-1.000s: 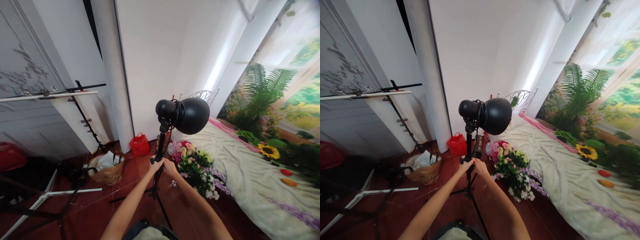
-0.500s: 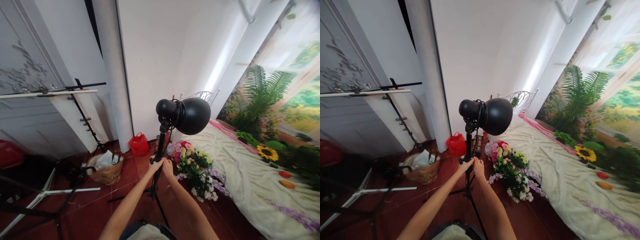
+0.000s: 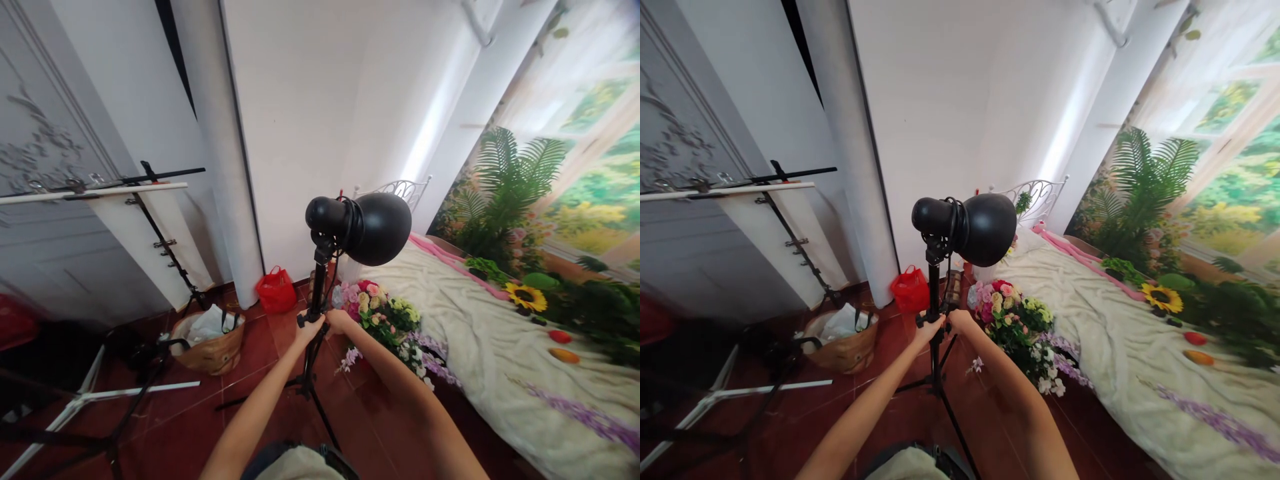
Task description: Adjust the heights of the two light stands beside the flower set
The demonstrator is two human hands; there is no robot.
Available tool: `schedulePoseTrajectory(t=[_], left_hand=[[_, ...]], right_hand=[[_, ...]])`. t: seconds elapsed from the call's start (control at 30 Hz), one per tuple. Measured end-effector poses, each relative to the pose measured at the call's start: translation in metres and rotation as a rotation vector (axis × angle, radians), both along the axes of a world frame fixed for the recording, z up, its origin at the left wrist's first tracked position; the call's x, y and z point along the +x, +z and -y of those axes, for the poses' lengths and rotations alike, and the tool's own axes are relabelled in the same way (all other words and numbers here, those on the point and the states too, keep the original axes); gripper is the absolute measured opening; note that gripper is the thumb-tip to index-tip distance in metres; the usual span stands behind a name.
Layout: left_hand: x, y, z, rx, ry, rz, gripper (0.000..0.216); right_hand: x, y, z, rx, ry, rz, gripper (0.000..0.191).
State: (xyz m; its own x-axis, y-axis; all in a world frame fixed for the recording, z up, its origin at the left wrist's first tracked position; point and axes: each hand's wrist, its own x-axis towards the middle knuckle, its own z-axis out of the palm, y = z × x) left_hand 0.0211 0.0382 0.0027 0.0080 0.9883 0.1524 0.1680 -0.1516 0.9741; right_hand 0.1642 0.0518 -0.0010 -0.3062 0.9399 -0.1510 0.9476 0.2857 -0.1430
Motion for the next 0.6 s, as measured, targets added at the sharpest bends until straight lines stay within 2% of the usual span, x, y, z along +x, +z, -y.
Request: schedulePoseTrajectory(t=[0.1,0.2,0.3,0.37,0.47,0.53,0.6], left_hand=[[0.002,0.003,0.000,-0.012,-0.003,0.041,0.023],[0.004,0.004,-0.004,-0.007,0.011,0.063,0.024],[0.005,0.006,-0.006,-0.002,-0.015,0.070,0.023],[0.004,0.008,-0.005,-0.007,-0.042,0.064,0.023],[0.000,0.012,-0.001,-0.023,-0.109,0.068,0.025],[-0.006,0.013,0.002,-0.025,-0.185,0.094,0.023],[-0.015,0.011,0.004,0.001,-0.268,0.120,0.022]], right_hand=[[-0.005,-0.012,0.022,0.075,-0.016,0.030,0.022],[-0.011,-0.036,0.049,0.222,-0.091,-0.091,0.042],[-0.017,-0.072,0.077,0.365,-0.176,-0.229,0.065],[-0.020,-0.099,0.095,0.349,-0.215,-0.273,0.075],[-0.019,-0.135,0.117,0.184,-0.278,-0.284,0.084],[-0.014,-0.145,0.122,0.108,-0.392,-0.351,0.089],[-0.007,-0.139,0.119,0.115,-0.478,-0.511,0.094]])
